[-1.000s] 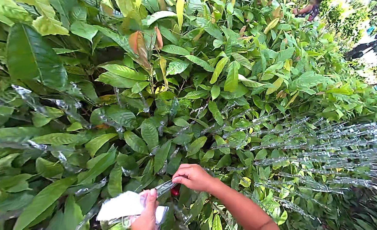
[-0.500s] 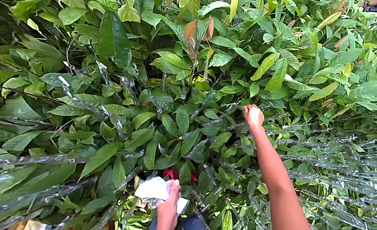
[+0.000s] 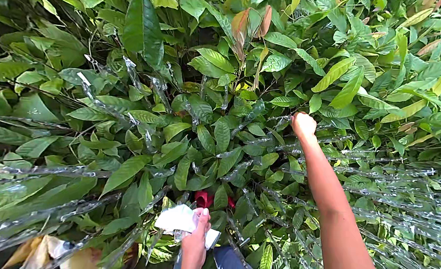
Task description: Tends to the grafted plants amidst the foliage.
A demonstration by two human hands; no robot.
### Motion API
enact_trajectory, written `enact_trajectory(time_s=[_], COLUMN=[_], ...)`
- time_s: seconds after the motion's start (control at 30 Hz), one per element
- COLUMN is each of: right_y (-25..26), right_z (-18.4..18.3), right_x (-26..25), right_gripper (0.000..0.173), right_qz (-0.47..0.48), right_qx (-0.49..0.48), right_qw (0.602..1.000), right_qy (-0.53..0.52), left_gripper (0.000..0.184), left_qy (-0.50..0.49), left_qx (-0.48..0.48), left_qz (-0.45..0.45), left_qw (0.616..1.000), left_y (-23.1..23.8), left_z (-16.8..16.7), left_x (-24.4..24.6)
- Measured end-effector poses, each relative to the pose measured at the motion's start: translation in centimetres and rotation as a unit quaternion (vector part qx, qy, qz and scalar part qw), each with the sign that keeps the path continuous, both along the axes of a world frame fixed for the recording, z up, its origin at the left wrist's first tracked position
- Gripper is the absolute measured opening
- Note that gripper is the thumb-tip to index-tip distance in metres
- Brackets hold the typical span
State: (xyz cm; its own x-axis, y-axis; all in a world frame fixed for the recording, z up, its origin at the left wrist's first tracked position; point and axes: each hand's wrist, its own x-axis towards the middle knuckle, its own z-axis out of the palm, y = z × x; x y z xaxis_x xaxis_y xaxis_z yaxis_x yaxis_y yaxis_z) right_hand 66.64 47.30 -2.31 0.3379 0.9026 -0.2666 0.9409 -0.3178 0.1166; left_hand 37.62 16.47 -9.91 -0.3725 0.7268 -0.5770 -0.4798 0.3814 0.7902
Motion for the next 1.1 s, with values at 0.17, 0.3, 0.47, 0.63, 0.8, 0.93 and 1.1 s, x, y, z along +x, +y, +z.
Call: enact_trajectory(time_s=[0.17, 0.3, 0.47, 0.63, 0.8, 0.93, 1.1], right_y=[-0.4, -1.1, -1.5, -1.7, -1.3, -3.1, -8.9], right_z=[2.5, 3.0, 1.7, 0.2, -1.2, -0.7, 0.7], right_x=[1.0, 1.6, 1.9, 2.0, 1.9, 1.1, -0.1], right_gripper=[0.035, 0.032, 0.031, 0.030, 0.031, 0.031, 0.024], right_qz=[0.018, 0.051, 0.059, 0.065, 0.058, 0.078, 0.151], right_qx=[-0.004, 0.004, 0.029, 0.052, 0.059, 0.118, 0.217], right_qw=[1.000, 0.998, 0.998, 0.996, 0.997, 0.988, 0.956], right_qy=[-0.022, -0.029, -0.015, -0.024, 0.004, 0.055, 0.126], left_gripper=[0.006, 0.006, 0.005, 0.006, 0.007, 0.009, 0.017], left_qy=[-0.001, -0.006, -0.006, 0.001, -0.003, -0.018, -0.043], left_qx=[-0.010, -0.019, -0.024, -0.028, -0.032, -0.018, 0.024], left_qz=[0.010, -0.003, -0.006, -0.008, -0.010, -0.033, -0.116], left_qw=[1.000, 1.000, 1.000, 1.000, 0.999, 0.999, 0.992], left_y=[-0.4, -0.3, -0.3, -0.6, -0.7, -0.5, 0.7], left_z=[-0.1, -0.1, -0.2, -0.3, -0.5, 0.1, 2.0], left_x=[-0.4, -0.1, 0.0, -0.4, -0.3, 0.0, 1.6])
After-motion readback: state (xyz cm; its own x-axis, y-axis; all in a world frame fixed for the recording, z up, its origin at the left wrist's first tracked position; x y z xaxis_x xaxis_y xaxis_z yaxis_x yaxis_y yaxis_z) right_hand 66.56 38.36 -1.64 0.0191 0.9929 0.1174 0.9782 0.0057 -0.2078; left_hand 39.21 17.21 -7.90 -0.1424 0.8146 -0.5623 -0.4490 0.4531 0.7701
